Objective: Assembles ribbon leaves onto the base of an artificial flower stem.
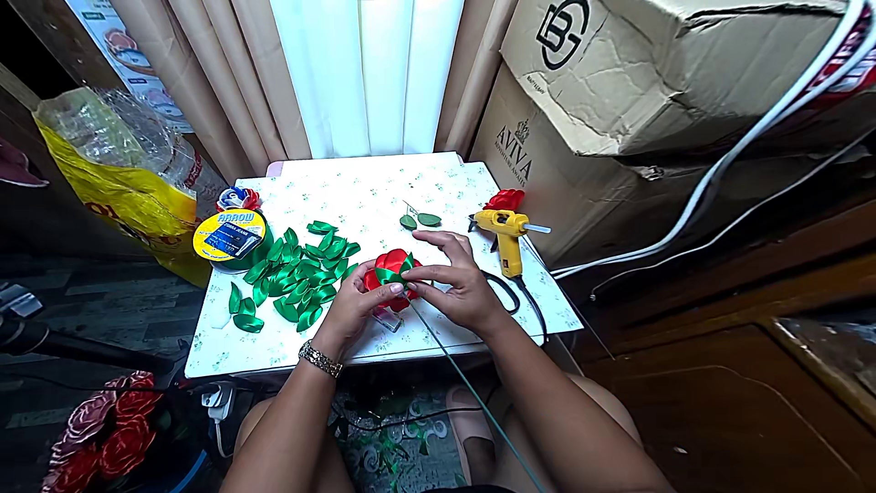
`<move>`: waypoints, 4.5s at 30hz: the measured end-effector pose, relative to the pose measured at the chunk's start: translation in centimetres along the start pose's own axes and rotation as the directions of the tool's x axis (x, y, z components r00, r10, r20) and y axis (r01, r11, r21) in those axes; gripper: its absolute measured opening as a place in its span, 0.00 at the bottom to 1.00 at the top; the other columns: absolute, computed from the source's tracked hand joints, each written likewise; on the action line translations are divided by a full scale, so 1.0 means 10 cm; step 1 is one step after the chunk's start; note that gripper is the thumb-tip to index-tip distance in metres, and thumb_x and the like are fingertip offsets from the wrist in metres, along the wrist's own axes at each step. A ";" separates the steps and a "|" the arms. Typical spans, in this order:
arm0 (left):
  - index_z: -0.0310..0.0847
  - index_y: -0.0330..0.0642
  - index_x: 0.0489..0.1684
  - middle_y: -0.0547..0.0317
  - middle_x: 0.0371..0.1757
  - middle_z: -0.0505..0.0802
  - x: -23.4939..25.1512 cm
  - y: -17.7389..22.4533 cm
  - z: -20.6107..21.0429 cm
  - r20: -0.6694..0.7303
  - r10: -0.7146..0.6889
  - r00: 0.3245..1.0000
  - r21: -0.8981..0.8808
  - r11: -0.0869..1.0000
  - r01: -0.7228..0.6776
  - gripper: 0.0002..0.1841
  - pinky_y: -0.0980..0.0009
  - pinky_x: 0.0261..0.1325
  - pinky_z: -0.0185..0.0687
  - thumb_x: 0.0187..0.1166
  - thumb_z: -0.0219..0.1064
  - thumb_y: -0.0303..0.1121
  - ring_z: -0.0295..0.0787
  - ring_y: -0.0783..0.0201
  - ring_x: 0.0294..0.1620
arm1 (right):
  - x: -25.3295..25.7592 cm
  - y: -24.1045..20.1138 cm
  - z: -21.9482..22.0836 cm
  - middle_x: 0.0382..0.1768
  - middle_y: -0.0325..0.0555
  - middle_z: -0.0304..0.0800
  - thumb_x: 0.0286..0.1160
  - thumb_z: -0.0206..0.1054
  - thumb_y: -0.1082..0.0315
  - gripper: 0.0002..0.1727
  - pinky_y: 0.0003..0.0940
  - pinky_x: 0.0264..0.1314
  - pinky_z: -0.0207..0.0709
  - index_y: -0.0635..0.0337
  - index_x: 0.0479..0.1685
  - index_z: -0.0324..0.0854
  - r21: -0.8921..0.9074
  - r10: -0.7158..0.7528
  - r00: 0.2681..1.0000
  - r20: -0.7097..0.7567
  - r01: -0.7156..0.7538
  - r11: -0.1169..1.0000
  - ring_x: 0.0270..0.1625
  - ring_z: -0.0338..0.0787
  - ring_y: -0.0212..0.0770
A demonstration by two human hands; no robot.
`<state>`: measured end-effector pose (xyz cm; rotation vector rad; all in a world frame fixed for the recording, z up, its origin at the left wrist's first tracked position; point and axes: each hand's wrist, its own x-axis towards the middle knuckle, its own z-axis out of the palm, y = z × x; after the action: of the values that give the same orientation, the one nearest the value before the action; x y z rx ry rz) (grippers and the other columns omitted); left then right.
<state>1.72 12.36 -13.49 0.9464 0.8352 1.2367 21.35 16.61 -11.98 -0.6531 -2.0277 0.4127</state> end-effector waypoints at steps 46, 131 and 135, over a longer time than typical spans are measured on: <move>0.66 0.54 0.83 0.60 0.72 0.87 -0.33 0.35 -0.27 0.295 0.747 0.596 0.254 0.540 -0.803 0.46 0.62 0.78 0.80 0.58 0.82 0.19 0.84 0.60 0.73 | -0.30 0.01 -0.97 0.50 0.27 0.95 0.71 0.75 0.50 0.20 0.25 0.43 0.88 0.37 0.62 0.83 0.331 0.269 0.947 -0.177 -0.200 0.922 0.40 0.93 0.27; 0.63 0.45 0.81 0.56 0.47 0.92 -0.03 0.06 0.00 0.044 -0.111 0.993 0.102 0.989 0.106 0.26 0.70 0.49 0.90 0.83 0.63 0.25 0.92 0.68 0.40 | -0.17 -0.08 -0.01 0.81 0.63 0.72 0.84 0.58 0.55 0.19 0.64 0.87 0.52 0.45 0.60 0.93 -0.202 -0.077 0.996 0.043 0.084 0.976 0.88 0.61 0.65; 0.62 0.46 0.81 0.55 0.47 0.92 -0.04 0.06 -0.01 0.065 -0.115 0.991 0.079 0.991 0.109 0.26 0.70 0.49 0.90 0.84 0.62 0.26 0.93 0.68 0.40 | -0.21 -0.03 0.04 0.81 0.62 0.73 0.86 0.56 0.50 0.21 0.66 0.87 0.51 0.44 0.61 0.93 -0.194 -0.076 0.994 0.075 0.089 0.977 0.88 0.63 0.65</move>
<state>1.40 12.02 -12.99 0.9838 0.8735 1.0767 21.78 15.11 -13.49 -0.6797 -2.1700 0.1876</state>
